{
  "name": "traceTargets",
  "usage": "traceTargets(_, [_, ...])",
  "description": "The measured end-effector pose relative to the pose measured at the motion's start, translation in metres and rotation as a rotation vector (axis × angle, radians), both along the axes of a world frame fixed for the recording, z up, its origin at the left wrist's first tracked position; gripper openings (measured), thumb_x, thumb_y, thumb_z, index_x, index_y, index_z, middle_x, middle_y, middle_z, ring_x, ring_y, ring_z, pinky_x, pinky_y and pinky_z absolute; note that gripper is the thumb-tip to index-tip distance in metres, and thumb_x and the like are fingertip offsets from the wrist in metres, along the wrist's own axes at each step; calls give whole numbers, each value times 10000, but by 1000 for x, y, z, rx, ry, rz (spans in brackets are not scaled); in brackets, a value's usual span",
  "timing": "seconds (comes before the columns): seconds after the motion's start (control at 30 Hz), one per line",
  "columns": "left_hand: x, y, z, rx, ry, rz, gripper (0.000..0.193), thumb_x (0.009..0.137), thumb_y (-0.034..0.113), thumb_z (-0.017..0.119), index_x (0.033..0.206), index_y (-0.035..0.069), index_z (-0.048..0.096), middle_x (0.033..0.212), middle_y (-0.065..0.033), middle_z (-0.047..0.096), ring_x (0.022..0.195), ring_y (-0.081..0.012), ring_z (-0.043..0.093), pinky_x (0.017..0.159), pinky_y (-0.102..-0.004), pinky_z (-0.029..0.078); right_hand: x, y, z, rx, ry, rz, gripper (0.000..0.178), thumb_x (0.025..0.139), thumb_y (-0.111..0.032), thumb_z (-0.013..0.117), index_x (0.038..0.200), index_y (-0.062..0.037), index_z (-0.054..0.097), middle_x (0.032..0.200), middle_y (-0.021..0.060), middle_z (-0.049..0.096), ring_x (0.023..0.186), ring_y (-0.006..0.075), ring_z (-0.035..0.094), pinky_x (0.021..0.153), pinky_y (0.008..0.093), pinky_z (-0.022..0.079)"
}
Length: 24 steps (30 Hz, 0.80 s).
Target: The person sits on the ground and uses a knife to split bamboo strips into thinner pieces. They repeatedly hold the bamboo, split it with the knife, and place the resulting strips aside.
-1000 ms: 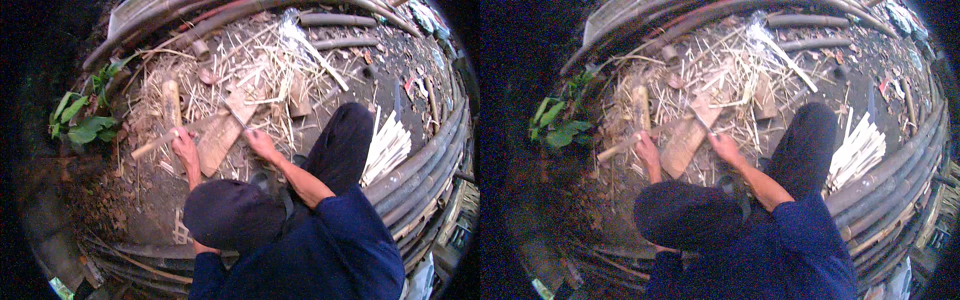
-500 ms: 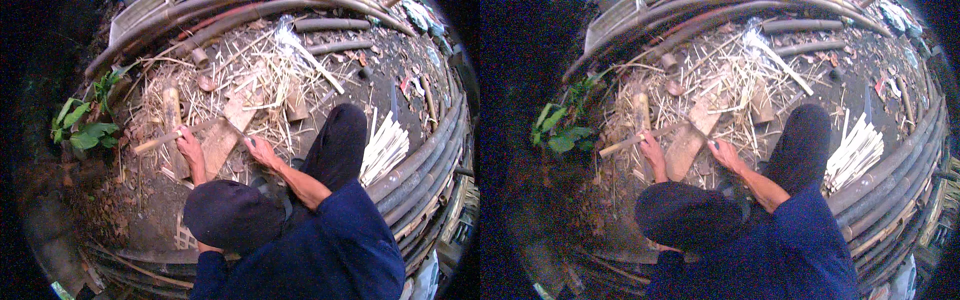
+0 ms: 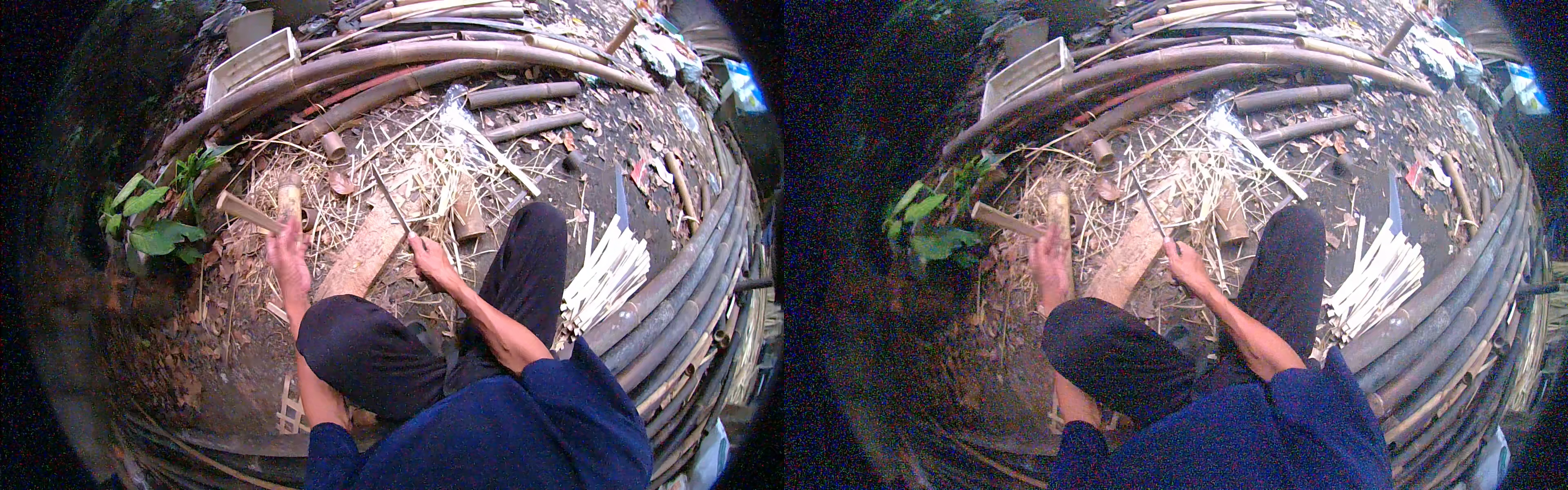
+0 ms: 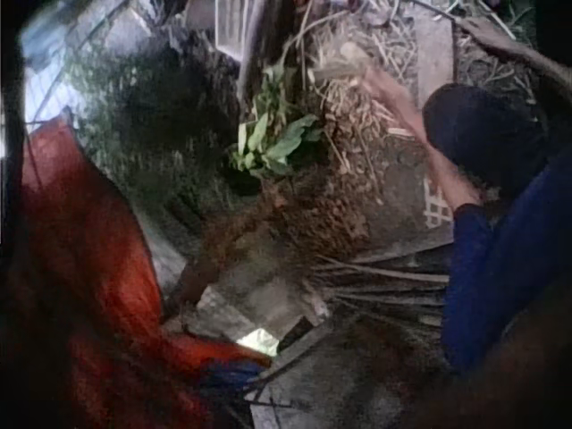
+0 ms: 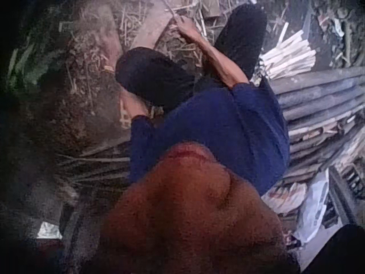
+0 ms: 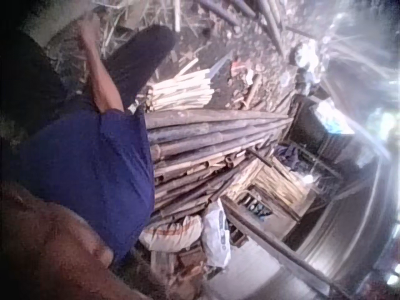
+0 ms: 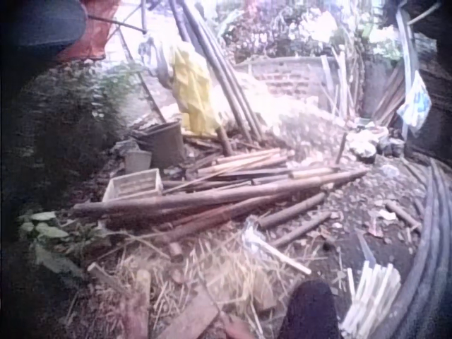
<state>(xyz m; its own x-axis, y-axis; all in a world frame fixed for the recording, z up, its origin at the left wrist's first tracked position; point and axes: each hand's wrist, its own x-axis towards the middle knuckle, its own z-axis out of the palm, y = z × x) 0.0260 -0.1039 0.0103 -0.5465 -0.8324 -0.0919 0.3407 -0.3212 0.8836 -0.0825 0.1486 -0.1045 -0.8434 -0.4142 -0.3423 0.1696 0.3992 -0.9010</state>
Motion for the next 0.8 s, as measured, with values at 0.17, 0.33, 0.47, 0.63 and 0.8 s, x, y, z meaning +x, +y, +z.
traceTargets(0.17, [29,-19,-97,-517,-693,-90,326,927,250,570,1141,5,549,1012,-166,626,901,-229,605,766,-352,496,20,9,52,1,-9,108,518,961,-490,401,933,-13,603,741,125,580,713,235,542,681,377,437])
traceTargets(0.33, [-12,8,-44,-945,-418,352,327,965,261,501,1115,-22,565,974,-166,618,837,-249,601,786,-349,480,13,47,95,74,99,122,433,939,-431,492,947,-15,611,739,96,601,701,194,566,661,350,452])
traceTargets(0.47, [-19,8,4,-493,-134,115,256,1002,239,434,1045,9,539,776,-33,561,668,-104,501,621,-261,410,27,42,136,-64,83,174,328,931,-344,558,898,-19,578,686,23,541,648,120,504,602,297,430])
traceTargets(0.63, [-33,40,5,-508,137,9,420,988,426,414,1049,35,552,753,47,371,670,-76,316,629,-235,296,39,36,206,-229,165,304,356,973,-325,491,1168,-27,505,760,9,520,679,97,478,597,260,413])
traceTargets(0.8, [-27,57,6,-177,358,-120,419,976,460,444,839,67,490,753,2,393,727,-125,357,747,-292,301,56,23,266,-318,103,386,438,996,-271,435,1370,-47,387,823,23,517,723,101,482,644,260,430])
